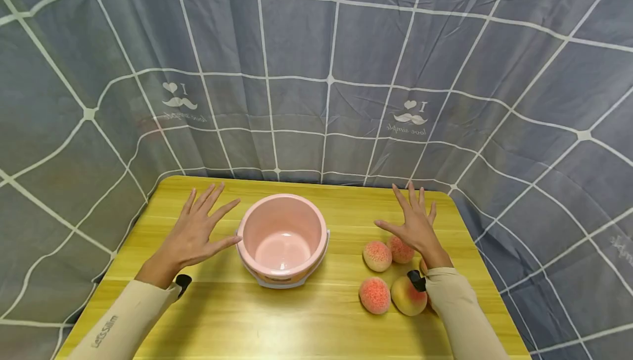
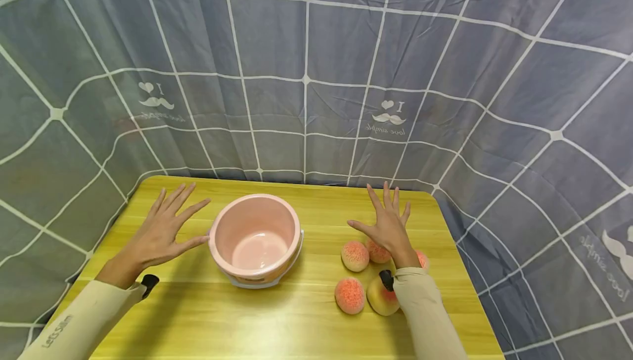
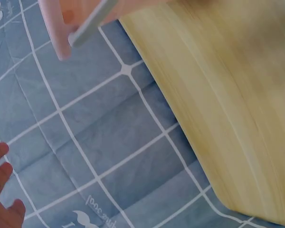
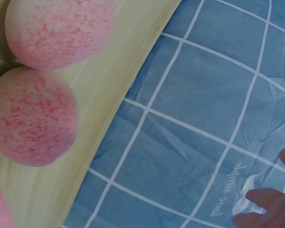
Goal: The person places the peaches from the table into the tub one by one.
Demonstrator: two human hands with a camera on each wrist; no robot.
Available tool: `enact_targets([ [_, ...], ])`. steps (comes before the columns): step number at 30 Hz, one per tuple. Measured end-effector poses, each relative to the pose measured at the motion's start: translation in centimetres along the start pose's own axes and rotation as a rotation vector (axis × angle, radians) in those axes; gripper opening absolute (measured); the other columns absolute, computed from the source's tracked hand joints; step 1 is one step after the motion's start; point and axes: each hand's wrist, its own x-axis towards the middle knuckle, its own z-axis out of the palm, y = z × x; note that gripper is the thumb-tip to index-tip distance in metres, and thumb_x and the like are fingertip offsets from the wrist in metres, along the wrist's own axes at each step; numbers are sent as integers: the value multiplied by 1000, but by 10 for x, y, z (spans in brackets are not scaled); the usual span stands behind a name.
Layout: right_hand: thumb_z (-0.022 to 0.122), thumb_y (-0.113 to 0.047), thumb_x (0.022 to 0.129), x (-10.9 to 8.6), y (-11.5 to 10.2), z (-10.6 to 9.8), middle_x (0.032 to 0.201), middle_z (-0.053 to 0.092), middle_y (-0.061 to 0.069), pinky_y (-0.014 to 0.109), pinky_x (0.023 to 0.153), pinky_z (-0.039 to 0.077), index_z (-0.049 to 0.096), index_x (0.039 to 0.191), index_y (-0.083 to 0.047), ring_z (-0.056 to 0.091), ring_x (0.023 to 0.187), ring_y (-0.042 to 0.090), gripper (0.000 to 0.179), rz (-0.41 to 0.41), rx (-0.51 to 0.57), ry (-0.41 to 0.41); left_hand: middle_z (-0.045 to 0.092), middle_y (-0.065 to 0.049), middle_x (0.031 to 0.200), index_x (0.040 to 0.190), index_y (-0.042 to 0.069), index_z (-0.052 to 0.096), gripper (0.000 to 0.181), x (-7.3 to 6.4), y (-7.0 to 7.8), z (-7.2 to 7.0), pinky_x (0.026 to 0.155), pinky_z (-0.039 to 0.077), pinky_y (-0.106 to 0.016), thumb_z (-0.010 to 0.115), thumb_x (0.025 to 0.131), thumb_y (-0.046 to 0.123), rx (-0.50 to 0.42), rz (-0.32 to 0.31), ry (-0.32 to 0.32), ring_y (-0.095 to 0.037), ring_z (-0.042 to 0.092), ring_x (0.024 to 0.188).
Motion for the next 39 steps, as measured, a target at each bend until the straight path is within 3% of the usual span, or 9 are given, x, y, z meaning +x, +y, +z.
enact_targets([
  [8, 73, -46, 82, -3, 13, 6, 159, -2, 21, 72, 110, -10, 16, 156, -20, -11, 144, 42, 97, -2, 51, 41, 33, -23, 150, 136, 11, 54, 75, -5, 10, 8, 122, 10, -54, 57, 85, 67, -45, 86, 36, -45, 30, 136],
  [14, 74, -42, 82, -3, 21, 8, 160, 0, 19, 73, 111, -5, 17, 156, -18, -6, 145, 42, 96, -14, 102, 68, 37, -23, 147, 133, 10, 57, 75, -9, 15, 14, 123, 11, -49, 52, 87, 69, -72, 107, 46, -45, 33, 133],
  [19, 76, -39, 81, -7, 30, 10, 160, 5, 18, 75, 109, 3, 22, 155, -13, 1, 145, 44, 95, -22, 155, 82, 40, -22, 145, 132, 9, 58, 74, -13, 18, 18, 118, 24, -52, 58, 85, 66, -95, 109, 46, -44, 38, 131],
  [22, 77, -37, 81, -10, 35, 13, 160, 7, 19, 78, 107, 6, 23, 154, -12, 5, 144, 46, 94, -20, 184, 79, 43, -21, 143, 131, 8, 59, 75, -16, 19, 20, 118, 26, -49, 57, 85, 67, -113, 126, 66, -42, 41, 129],
  [26, 77, -35, 82, -13, 43, 15, 159, 10, 20, 79, 106, 10, 22, 155, -14, 9, 143, 48, 93, -14, 213, 69, 45, -21, 141, 133, 12, 57, 72, -20, 21, 24, 123, 18, -38, 56, 85, 66, -130, 158, 93, -42, 43, 127],
  [32, 76, -30, 83, -18, 52, 19, 158, 15, 21, 78, 106, 17, 24, 154, -15, 13, 142, 47, 90, -23, 255, 82, 49, -21, 138, 127, 16, 63, 62, -23, 24, 30, 123, 11, -30, 65, 82, 59, -142, 188, 113, -42, 45, 125],
  [39, 77, -25, 82, -24, 63, 27, 154, 23, 24, 76, 107, 21, 32, 150, -7, 19, 140, 48, 84, -17, 294, 115, 52, -19, 137, 120, 16, 69, 56, -26, 26, 38, 122, 20, -35, 70, 78, 53, -149, 202, 122, -41, 48, 123],
])
